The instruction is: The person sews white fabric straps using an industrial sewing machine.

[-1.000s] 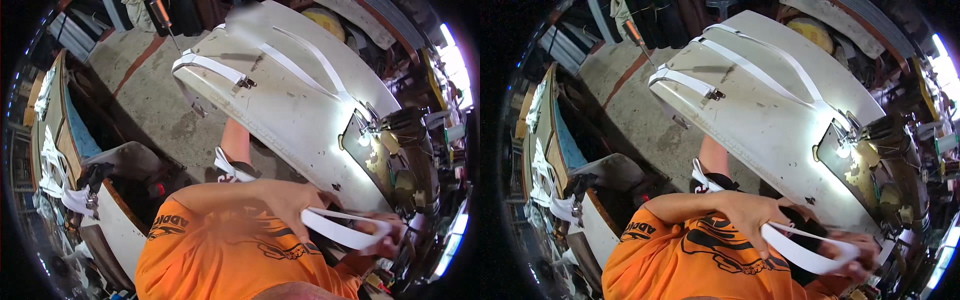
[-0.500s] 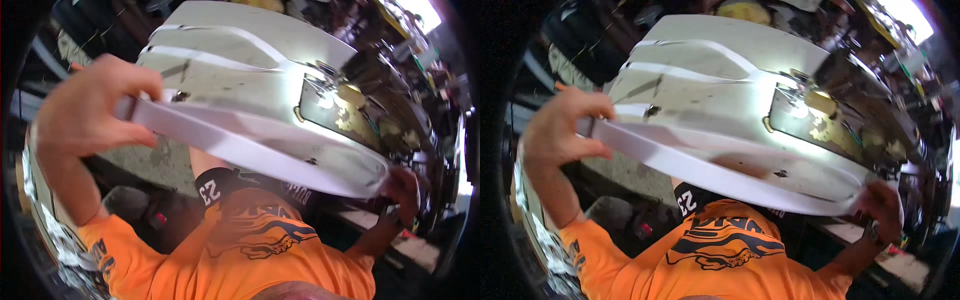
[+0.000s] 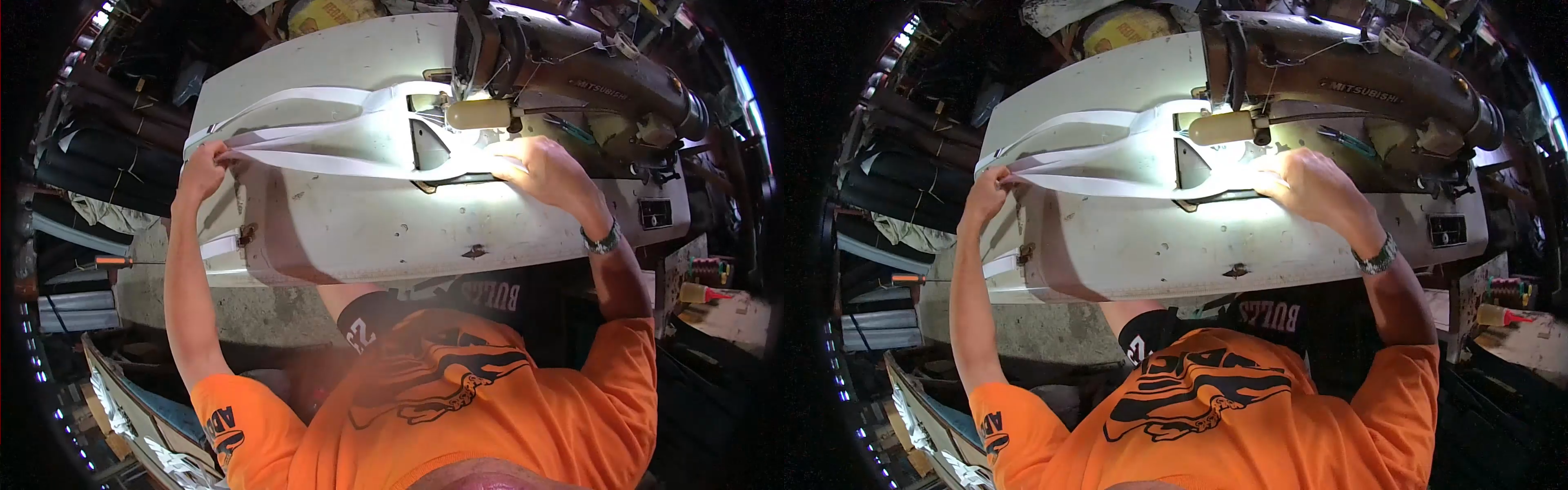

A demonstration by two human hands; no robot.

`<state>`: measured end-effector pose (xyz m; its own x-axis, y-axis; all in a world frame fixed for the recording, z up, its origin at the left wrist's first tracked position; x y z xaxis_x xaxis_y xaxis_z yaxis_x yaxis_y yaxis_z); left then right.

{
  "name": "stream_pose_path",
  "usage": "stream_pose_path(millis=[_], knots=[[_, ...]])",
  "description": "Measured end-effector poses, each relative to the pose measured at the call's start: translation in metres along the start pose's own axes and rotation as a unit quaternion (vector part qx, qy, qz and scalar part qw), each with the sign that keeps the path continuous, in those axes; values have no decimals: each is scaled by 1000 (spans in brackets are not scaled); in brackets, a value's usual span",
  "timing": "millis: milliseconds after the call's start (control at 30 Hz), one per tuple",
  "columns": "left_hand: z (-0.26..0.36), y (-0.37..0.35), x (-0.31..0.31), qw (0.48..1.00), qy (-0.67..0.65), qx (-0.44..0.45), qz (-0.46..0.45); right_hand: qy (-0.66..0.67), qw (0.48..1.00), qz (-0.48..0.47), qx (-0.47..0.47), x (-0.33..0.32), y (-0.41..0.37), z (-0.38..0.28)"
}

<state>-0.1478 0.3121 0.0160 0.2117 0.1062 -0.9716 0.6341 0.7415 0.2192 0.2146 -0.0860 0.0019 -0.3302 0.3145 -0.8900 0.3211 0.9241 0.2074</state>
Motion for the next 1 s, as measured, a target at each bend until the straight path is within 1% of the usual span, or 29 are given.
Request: stream_pose_path(millis=[33, 67, 100, 133, 167, 233, 267, 300, 333, 367, 433, 467, 500, 533, 567, 600, 667, 700, 733, 767, 833, 900, 933, 1000], knots=[[1, 7, -5, 999, 30, 5, 36, 23, 1000, 10, -11, 0, 4, -1], [-21, 15, 7, 998, 52, 10, 20, 46, 999, 19, -22, -1, 9, -2], [-33, 18, 5, 996, 68, 13, 47, 68, 997, 27, -33, -1, 13, -3], [-41, 14, 0, 994, 85, 18, 74, 77, 995, 38, -45, -2, 15, -3], [-49, 10, -5, 990, 100, 25, 97, 60, 997, 26, -38, 1, 15, 3], [-81, 1, 1, 989, 146, -5, 32, 24, 999, 1, -27, 7, 14, 14], [-91, -5, 5, 985, 168, -25, 0, 25, 999, -1, -27, -2, 18, 4], [-69, -9, 1, 987, 160, -7, -17, 26, 999, -4, -30, -6, 21, -1], [-47, -14, -4, 988, 152, 8, -34, 20, 996, 12, -84, 1, 22, 4], [-14, -23, -13, 988, 145, 21, -52, 13, 998, 8, -62, 0, 25, 4], [113, -28, -31, 990, -6, 133, -44, 0, 1000, -3, -27, -6, 30, -5], [176, -38, -42, 980, -63, 190, 5, 4, 1000, 0, -30, -2, 31, -4], [232, -48, -46, 964, -125, 230, 49, 16, 995, 45, -86, 0, 33, -10], [274, -56, -35, 949, -147, 267, 82, 28, 986, 93, -139, 7, 33, -11], [312, -63, -20, 952, -137, 258, 86, 33, 978, 125, -162, 6, 33, -13], [337, -67, -9, 955, -130, 252, 92, 37, 969, 157, -185, 5, 32, -15], [347, -58, 19, 950, -138, 257, 112, 43, 954, 206, -214, 3, 30, -18], [349, -46, 29, 949, -165, 251, 99, 45, 948, 223, -221, 0, 27, -17], [352, -33, 39, 946, -193, 245, 85, 55, 968, 190, -154, 5, 29, -3], [352, -26, 30, 952, -202, 225, 55, 67, 976, 167, -120, 6, 29, 1], [354, -12, 35, 937, -222, 267, 26, 96, 986, 122, -55, 2, 34, 1], [359, -15, 22, 933, -182, 294, 96, 93, 985, 130, -69, -6, 33, -7], [362, -21, 17, 929, -162, 307, 129, 94, 980, 151, -85, -10, 32, -11], [370, -41, 15, 923, -108, 340, 143, 92, 975, 171, -107, -10, 32, -11]])
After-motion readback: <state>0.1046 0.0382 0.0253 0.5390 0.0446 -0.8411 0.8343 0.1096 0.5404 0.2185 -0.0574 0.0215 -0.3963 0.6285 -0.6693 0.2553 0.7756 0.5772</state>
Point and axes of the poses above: each hand's wrist, its own y-axis towards the middle knuckle, its own x-axis out of the palm, z = x × y, the point moved 10 cm from there along y, towards the middle knuckle, and after that the axes turned 15 degrees about z, right-handed, at the moved point
